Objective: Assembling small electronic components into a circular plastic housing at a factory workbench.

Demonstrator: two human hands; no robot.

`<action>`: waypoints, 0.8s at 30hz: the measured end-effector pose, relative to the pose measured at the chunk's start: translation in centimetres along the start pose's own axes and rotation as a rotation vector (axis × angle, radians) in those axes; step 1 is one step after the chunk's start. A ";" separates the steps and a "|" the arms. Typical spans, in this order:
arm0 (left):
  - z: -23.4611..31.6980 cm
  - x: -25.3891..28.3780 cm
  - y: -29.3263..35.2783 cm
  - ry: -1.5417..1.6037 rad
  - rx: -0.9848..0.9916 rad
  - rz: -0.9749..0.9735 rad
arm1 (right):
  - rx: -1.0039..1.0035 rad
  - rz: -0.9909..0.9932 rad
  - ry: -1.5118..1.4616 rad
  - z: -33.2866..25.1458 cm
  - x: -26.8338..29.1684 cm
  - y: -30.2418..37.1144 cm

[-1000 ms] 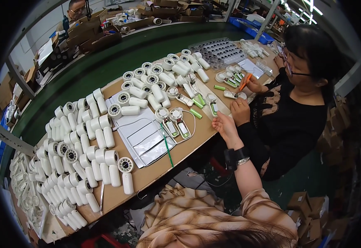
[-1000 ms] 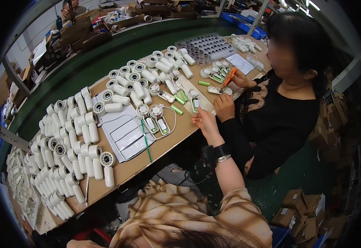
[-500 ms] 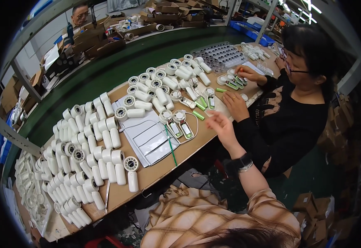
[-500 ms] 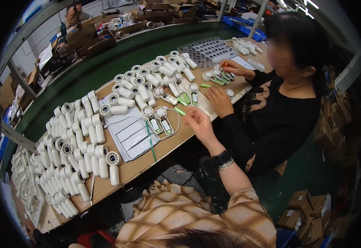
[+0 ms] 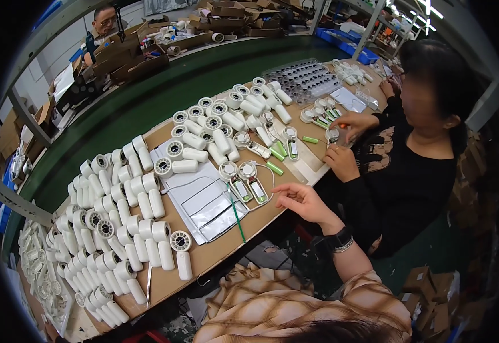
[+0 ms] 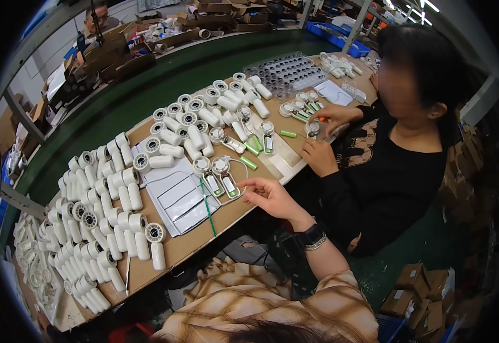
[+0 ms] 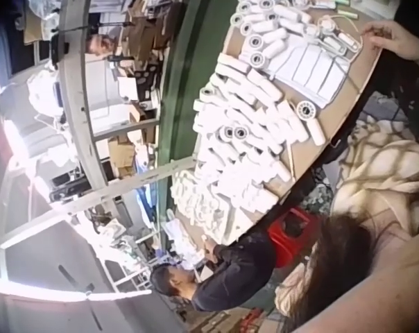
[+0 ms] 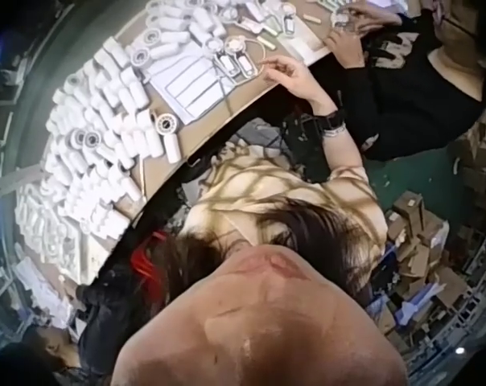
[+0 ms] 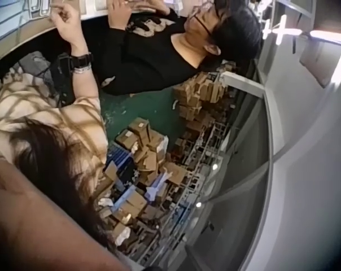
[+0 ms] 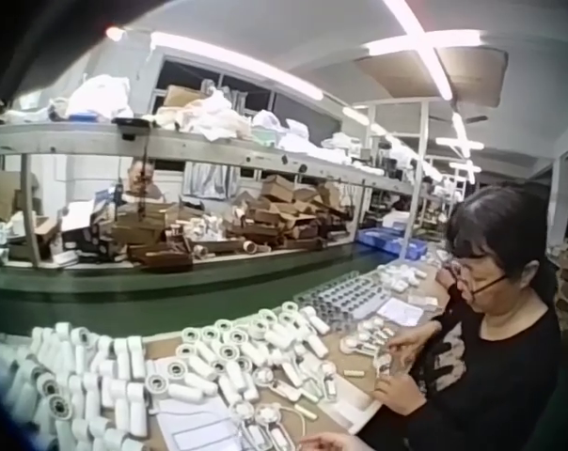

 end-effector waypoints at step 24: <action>-8.4 1.9 7.4 0.232 0.475 0.186 | 0.030 0.129 0.582 0.0 0.7 -8.9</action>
Point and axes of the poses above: each hand's wrist, its own y-axis away from the middle knuckle, its own x-axis out of the back of the hand, z = x × y, the point moved 1 cm from there along -y, towards the middle knuckle, and after that the axes turned 4 degrees about z, right-handed, at the moved point
